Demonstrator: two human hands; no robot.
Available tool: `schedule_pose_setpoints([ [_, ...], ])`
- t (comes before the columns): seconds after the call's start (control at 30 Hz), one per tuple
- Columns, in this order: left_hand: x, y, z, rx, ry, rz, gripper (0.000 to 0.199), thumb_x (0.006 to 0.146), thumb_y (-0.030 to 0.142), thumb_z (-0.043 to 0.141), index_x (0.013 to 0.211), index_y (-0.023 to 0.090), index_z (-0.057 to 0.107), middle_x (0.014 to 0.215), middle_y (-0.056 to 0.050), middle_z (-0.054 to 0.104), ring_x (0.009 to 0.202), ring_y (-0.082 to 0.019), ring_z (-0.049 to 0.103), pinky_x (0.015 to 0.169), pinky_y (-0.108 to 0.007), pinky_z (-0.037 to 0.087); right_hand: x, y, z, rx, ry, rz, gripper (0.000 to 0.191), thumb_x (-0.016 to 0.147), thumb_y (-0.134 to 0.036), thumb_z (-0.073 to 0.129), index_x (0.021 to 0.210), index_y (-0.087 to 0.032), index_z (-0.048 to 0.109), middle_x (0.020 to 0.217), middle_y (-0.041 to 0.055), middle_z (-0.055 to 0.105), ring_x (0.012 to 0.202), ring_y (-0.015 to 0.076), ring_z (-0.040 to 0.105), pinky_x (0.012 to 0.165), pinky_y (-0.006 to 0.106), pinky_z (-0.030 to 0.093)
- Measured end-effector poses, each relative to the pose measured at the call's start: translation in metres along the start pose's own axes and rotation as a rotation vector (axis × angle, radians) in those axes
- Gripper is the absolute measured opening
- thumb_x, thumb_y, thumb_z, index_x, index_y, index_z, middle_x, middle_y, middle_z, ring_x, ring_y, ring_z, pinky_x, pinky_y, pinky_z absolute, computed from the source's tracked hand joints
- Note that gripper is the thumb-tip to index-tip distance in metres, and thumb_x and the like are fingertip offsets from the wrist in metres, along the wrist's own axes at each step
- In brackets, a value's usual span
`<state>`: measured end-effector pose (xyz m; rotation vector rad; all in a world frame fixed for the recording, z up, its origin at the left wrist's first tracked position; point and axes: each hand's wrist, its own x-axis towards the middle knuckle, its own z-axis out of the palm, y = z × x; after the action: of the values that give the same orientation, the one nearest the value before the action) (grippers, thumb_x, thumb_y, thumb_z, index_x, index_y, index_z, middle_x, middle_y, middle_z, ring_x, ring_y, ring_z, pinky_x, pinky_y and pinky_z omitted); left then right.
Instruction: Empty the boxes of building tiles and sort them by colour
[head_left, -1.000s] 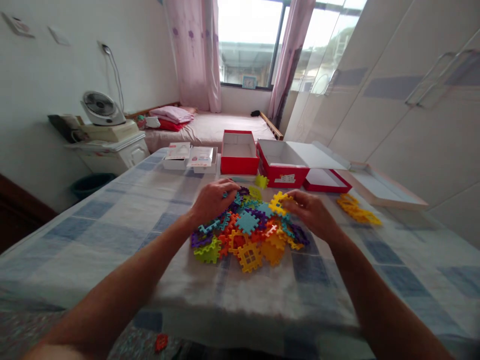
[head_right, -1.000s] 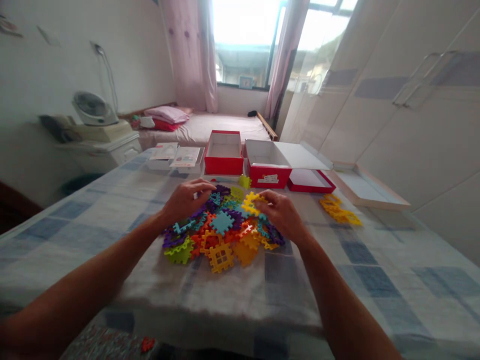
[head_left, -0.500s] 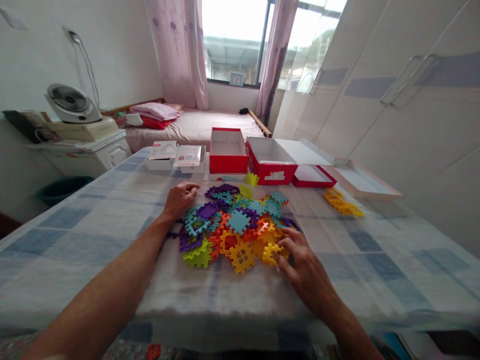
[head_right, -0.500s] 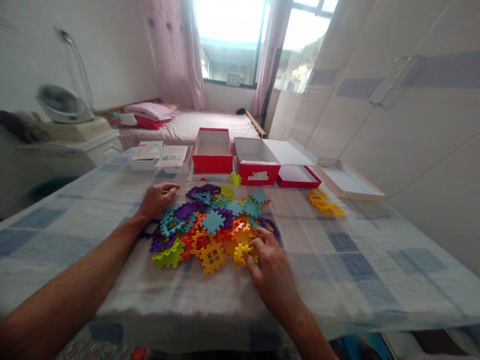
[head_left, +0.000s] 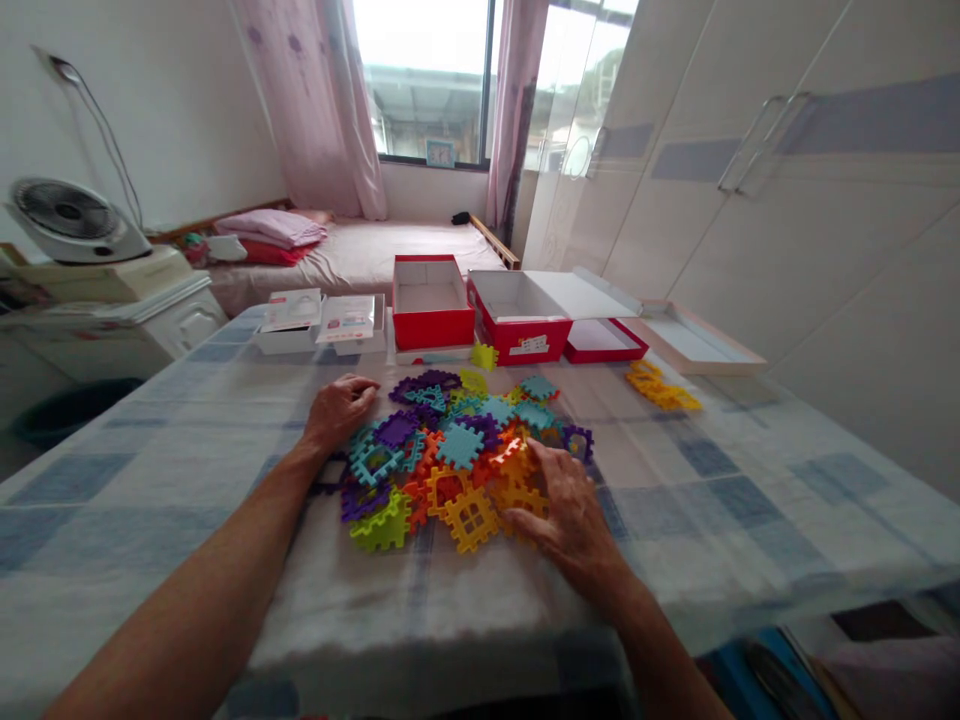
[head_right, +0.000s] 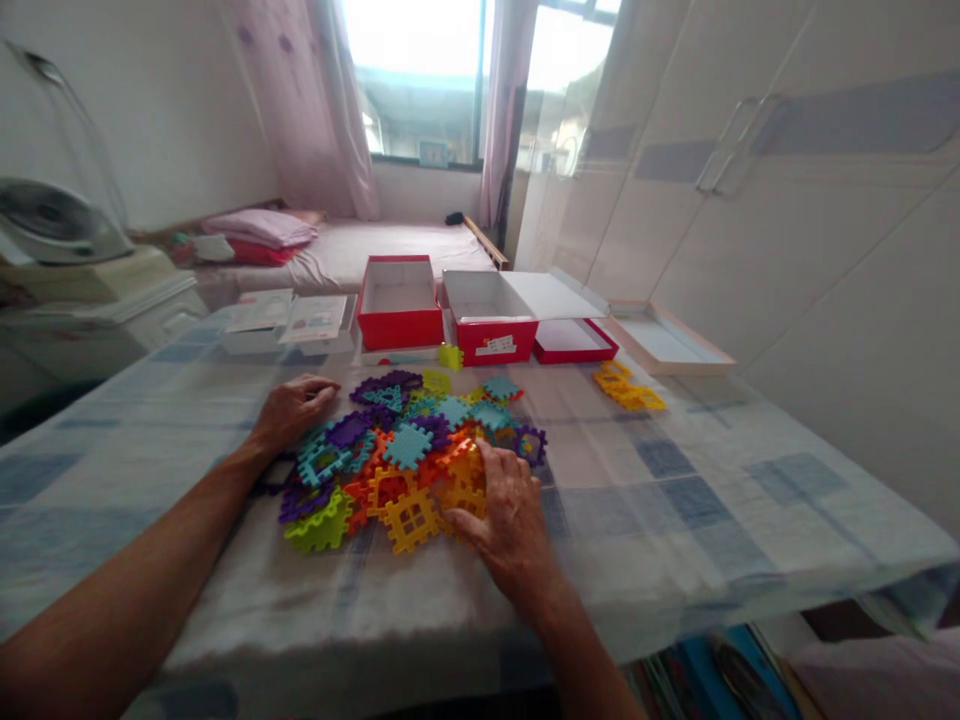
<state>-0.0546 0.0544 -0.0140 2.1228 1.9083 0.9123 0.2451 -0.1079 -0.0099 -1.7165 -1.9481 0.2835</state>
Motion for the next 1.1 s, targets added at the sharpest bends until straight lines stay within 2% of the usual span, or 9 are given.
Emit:
schedule_pose_setpoints([
  [0.1, 0.000, 0.000, 0.000, -0.003, -0.006, 0.012, 0.039, 0.075, 0.036, 0.040, 0.088, 0.016, 0.070, 0.100, -0.007, 0.068, 0.085, -0.020, 0.063, 0.080, -0.026, 0.046, -0.002, -0.003, -0.002, -0.022, 0.007, 0.005, 0.055, 0.073, -0.033, 0.063, 0.124, -0.022, 0.044, 0.114, 0.0091, 0.053, 0.107, 0.0266, 0.047, 0.090, 0.045, 0.038],
  [0.2, 0.000, -0.001, 0.000, 0.002, -0.007, 0.017, 0.039, 0.075, 0.036, 0.040, 0.088, 0.015, 0.070, 0.099, -0.007, 0.068, 0.085, -0.020, 0.063, 0.079, -0.026, 0.046, -0.005, -0.001, -0.002, -0.036, 0.033, -0.006, 0.051, 0.073, -0.036, 0.064, 0.119, -0.021, 0.049, 0.116, 0.0094, 0.051, 0.110, 0.0264, 0.046, 0.094, 0.044, 0.036],
  [0.3, 0.000, -0.002, 0.001, 0.012, -0.012, 0.017, 0.038, 0.075, 0.036, 0.040, 0.088, 0.017, 0.071, 0.099, -0.006, 0.068, 0.083, -0.019, 0.063, 0.078, -0.025, 0.046, -0.007, 0.004, -0.002, -0.053, 0.019, -0.042, 0.068, 0.070, -0.048, 0.065, 0.128, -0.023, 0.041, 0.135, 0.0105, 0.039, 0.124, 0.0288, 0.035, 0.101, 0.046, 0.031],
  [0.4, 0.000, -0.004, 0.002, 0.022, -0.017, 0.033, 0.039, 0.076, 0.036, 0.039, 0.089, 0.017, 0.071, 0.100, -0.006, 0.067, 0.083, -0.019, 0.063, 0.078, -0.026, 0.046, -0.005, 0.010, 0.000, -0.098, -0.089, -0.096, 0.096, 0.062, -0.059, 0.067, 0.140, -0.024, 0.024, 0.147, 0.0110, 0.025, 0.135, 0.0318, 0.020, 0.105, 0.050, 0.025],
  [0.5, 0.001, -0.006, 0.003, 0.031, -0.013, 0.052, 0.041, 0.076, 0.036, 0.038, 0.091, 0.016, 0.071, 0.101, -0.007, 0.067, 0.085, -0.020, 0.062, 0.079, -0.026, 0.046, 0.003, 0.013, 0.000, -0.127, -0.171, -0.111, 0.104, 0.058, -0.057, 0.069, 0.142, -0.021, 0.020, 0.146, 0.0124, 0.028, 0.136, 0.0329, 0.016, 0.106, 0.051, 0.023],
  [0.57, 0.001, -0.006, 0.003, 0.030, -0.013, 0.052, 0.041, 0.076, 0.036, 0.038, 0.090, 0.016, 0.071, 0.100, -0.007, 0.067, 0.085, -0.020, 0.062, 0.079, -0.026, 0.045, 0.006, 0.013, -0.002, -0.121, -0.160, -0.123, 0.098, 0.060, -0.051, 0.070, 0.141, -0.020, 0.024, 0.142, 0.0126, 0.034, 0.134, 0.0322, 0.022, 0.105, 0.050, 0.025],
  [0.77, 0.001, -0.004, 0.002, 0.028, -0.016, 0.057, 0.042, 0.076, 0.037, 0.038, 0.090, 0.015, 0.071, 0.099, -0.007, 0.066, 0.085, -0.020, 0.062, 0.079, -0.026, 0.045, 0.001, 0.010, -0.009, -0.093, -0.055, -0.170, 0.058, 0.070, -0.025, 0.061, 0.125, -0.020, 0.042, 0.123, 0.0112, 0.049, 0.120, 0.0261, 0.041, 0.097, 0.044, 0.038],
  [0.97, 0.001, -0.004, 0.002, 0.026, -0.026, 0.062, 0.042, 0.076, 0.038, 0.038, 0.089, 0.016, 0.071, 0.099, -0.007, 0.066, 0.083, -0.020, 0.062, 0.077, -0.026, 0.045, 0.007, 0.012, -0.011, -0.124, -0.071, -0.209, 0.052, 0.067, -0.033, 0.068, 0.114, -0.020, 0.048, 0.136, 0.0122, 0.040, 0.125, 0.0289, 0.036, 0.100, 0.047, 0.035],
  [1.1, 0.002, -0.006, 0.003, 0.027, -0.024, 0.067, 0.043, 0.076, 0.038, 0.037, 0.089, 0.015, 0.071, 0.099, -0.007, 0.066, 0.084, -0.020, 0.062, 0.078, -0.026, 0.045, 0.013, 0.007, -0.010, -0.077, -0.122, -0.226, 0.052, 0.067, -0.028, 0.067, 0.114, -0.018, 0.046, 0.122, 0.0112, 0.053, 0.117, 0.0278, 0.045, 0.098, 0.046, 0.036],
])
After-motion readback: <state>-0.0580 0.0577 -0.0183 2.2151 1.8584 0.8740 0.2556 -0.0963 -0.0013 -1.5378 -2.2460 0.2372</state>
